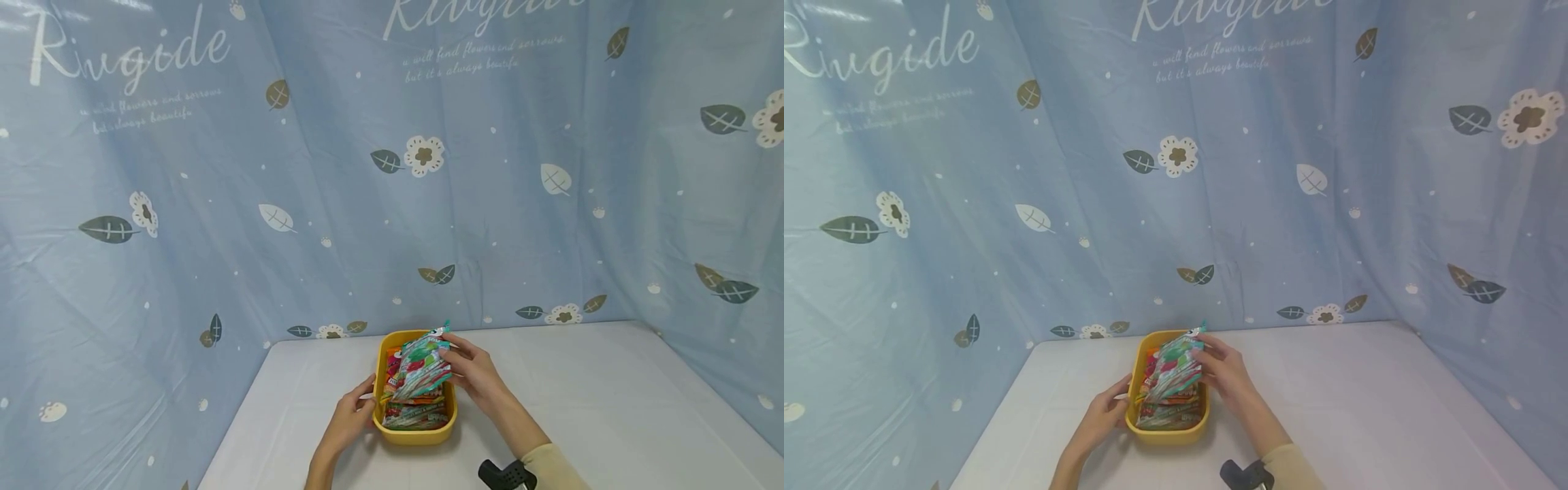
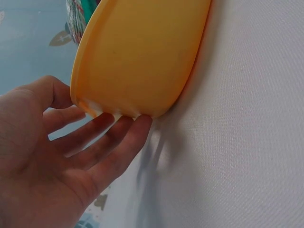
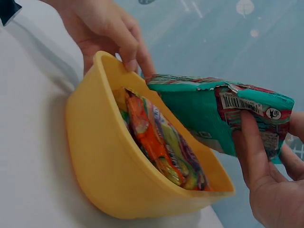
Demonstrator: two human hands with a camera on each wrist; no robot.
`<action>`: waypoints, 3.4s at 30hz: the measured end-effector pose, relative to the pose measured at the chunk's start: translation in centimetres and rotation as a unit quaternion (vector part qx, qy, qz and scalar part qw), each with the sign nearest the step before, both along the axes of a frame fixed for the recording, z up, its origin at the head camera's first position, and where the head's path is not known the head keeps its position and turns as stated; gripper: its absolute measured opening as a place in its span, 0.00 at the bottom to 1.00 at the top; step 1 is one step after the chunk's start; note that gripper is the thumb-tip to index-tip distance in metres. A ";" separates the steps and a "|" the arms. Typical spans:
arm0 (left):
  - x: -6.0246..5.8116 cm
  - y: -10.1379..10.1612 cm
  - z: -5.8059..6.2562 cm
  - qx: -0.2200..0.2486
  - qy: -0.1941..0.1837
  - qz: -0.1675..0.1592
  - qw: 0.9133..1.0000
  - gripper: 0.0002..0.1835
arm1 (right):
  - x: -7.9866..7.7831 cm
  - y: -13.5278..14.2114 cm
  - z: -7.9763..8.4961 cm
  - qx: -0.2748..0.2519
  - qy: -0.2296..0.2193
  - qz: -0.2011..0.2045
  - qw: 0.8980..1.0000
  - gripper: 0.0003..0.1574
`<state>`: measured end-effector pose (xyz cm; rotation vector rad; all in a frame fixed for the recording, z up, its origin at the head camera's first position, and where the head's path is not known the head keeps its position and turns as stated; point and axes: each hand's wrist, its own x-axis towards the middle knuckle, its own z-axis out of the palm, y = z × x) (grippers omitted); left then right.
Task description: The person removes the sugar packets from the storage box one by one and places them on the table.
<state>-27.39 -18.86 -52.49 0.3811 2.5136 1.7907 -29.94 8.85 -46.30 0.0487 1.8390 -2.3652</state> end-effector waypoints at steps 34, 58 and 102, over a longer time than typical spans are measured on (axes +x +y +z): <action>0.1 -0.1 0.1 -0.008 -0.003 0.007 1.000 0.30 | 0.0 7.5 1.0 0.000 -0.019 -0.037 0.999 0.42; 0.2 -0.4 0.2 -0.027 0.002 0.010 1.000 0.30 | -0.9 10.9 -1.6 0.000 -0.028 -0.030 0.999 0.44; 0.4 0.2 0.3 -0.042 -0.015 0.000 0.999 0.30 | -1.1 10.8 -7.6 0.480 0.152 -0.048 0.862 0.42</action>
